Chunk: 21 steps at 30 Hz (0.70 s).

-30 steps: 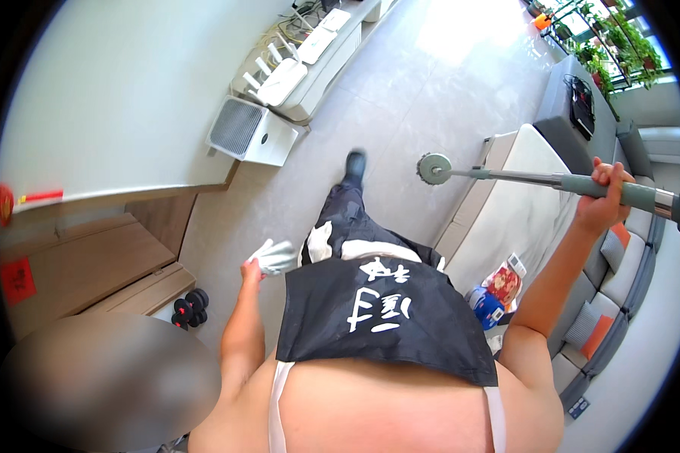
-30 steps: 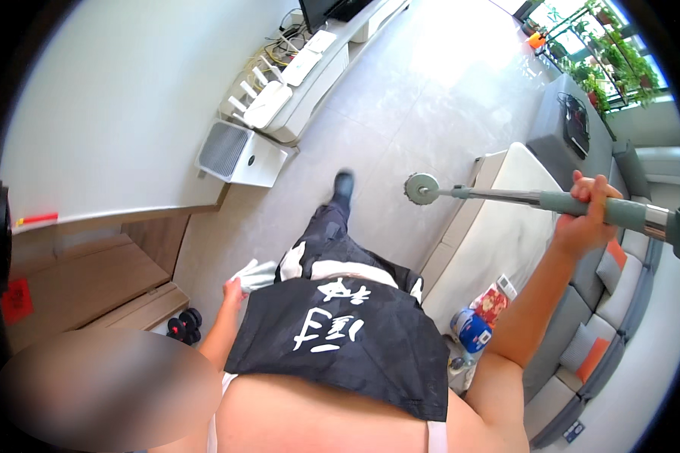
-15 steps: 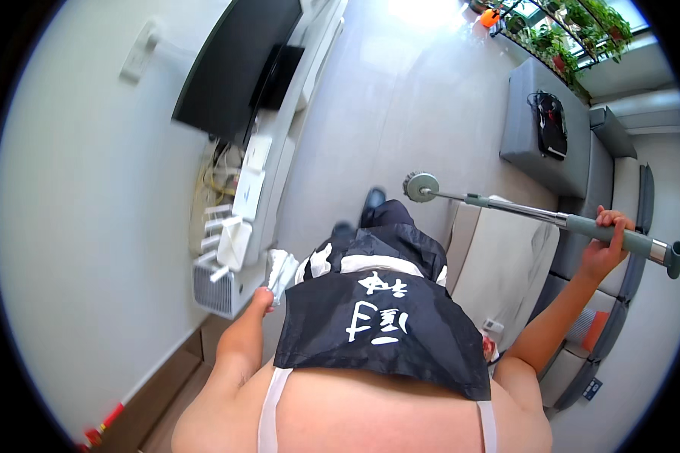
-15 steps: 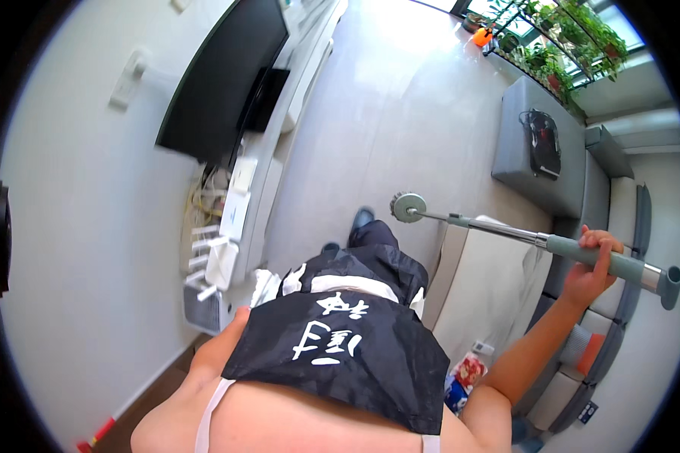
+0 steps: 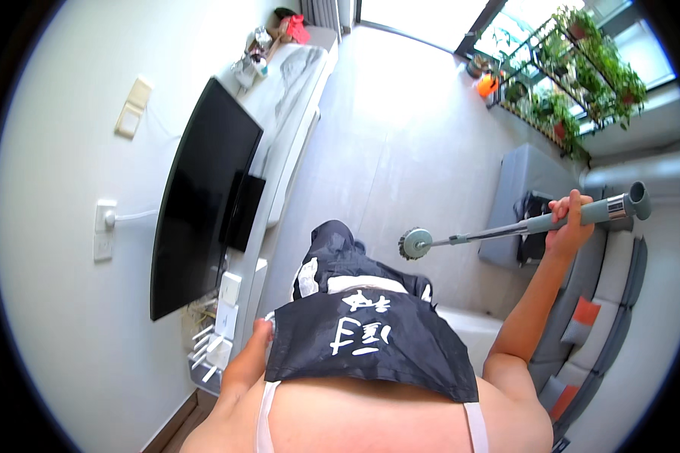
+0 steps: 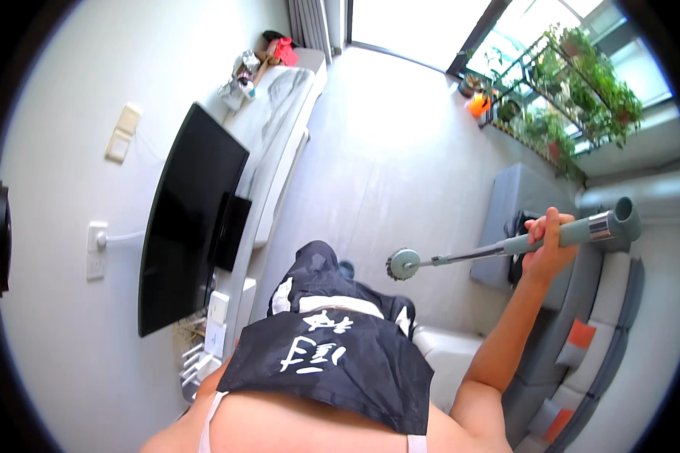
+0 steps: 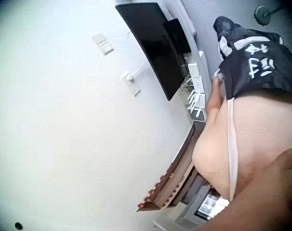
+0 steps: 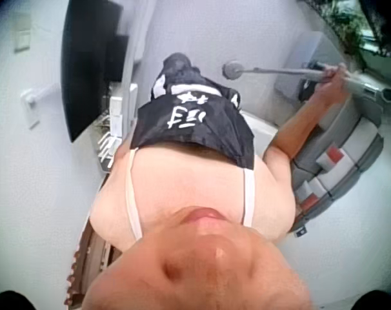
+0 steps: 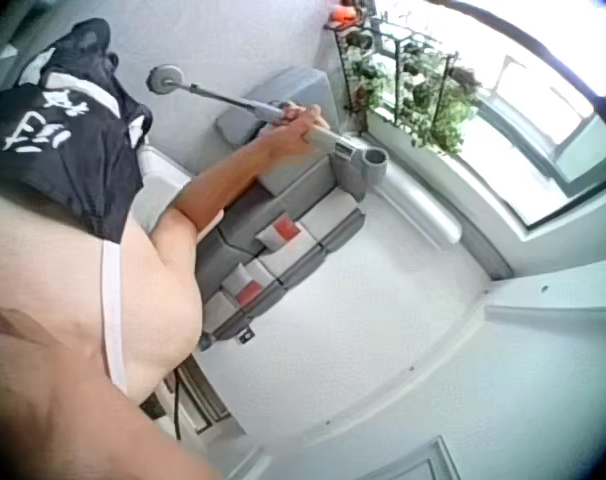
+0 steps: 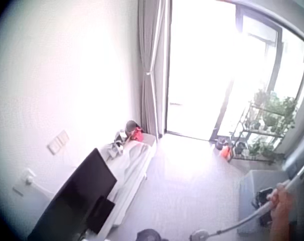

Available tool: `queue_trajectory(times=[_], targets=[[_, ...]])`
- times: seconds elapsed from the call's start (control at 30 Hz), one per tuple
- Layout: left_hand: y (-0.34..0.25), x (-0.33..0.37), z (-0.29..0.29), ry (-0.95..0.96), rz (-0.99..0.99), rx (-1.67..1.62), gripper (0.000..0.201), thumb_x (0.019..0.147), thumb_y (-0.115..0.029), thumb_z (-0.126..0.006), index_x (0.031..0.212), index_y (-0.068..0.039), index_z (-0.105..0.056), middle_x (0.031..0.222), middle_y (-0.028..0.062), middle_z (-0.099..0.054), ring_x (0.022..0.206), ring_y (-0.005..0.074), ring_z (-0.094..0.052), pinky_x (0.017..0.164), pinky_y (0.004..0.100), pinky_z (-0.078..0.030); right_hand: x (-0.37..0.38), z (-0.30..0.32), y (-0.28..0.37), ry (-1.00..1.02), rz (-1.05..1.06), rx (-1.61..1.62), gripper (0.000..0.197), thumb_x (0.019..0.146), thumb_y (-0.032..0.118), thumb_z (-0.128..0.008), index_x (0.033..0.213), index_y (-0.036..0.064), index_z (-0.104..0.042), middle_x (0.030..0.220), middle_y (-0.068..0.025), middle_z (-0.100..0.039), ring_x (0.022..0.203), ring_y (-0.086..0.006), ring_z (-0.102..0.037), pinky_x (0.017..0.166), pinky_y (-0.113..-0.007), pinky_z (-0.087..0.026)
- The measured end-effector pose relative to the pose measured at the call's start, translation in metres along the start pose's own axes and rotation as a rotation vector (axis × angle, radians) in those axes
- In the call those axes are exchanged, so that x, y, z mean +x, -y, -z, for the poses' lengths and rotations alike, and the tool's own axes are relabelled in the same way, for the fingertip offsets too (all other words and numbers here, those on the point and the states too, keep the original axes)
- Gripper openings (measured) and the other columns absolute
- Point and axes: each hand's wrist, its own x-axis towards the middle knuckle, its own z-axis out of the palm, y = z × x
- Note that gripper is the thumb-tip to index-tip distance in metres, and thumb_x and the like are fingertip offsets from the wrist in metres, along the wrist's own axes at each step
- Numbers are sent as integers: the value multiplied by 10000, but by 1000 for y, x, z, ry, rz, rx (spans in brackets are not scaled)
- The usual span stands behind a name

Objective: The person washes a cloth in a basin of water, wrings it out, and then walks to a balcony where they hang the wet cloth on a rack.

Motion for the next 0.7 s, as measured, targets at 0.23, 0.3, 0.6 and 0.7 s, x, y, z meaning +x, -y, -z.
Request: queue_trajectory(times=[0.23, 0.3, 0.6, 0.7], targets=[[-62, -4, -60, 14, -44, 189, 217, 810, -75, -497, 942, -8, -656, 806, 144, -622, 681, 284, -648, 445, 414, -505, 100, -25, -11, 108, 25, -6, 184, 917, 86, -583, 762, 93, -484, 575, -5, -412, 470, -98, -383, 607, -309, -461], [-105, 23, -74, 41, -81, 258, 219, 811, -77, -498, 946, -8, -656, 820, 147, -625, 703, 290, -653, 455, 419, -514, 132, -23, -26, 41, 83, 20, 162, 895, 47, -561, 764, 81, -472, 568, -12, -419, 464, -108, -395, 588, -314, -467], [-437, -67, -44, 2, -251, 211, 232, 849, -91, -486, 1005, -67, -656, 931, 80, -647, 754, 219, -646, 535, 334, -560, 238, -48, -21, 15, 343, -6, 150, 876, 116, -516, 745, 87, -448, 560, -17, -394, 478, -116, -360, 705, -359, -461], [-444, -49, -42, 29, -201, 127, 243, 853, -100, -486, 1026, -55, -650, 903, 85, -651, 754, 216, -646, 509, 312, -539, 267, -60, -24, 40, 324, 56, 150, 876, 116, -513, 744, 84, -448, 569, -24, -408, 490, -120, -369, 726, -364, -464]])
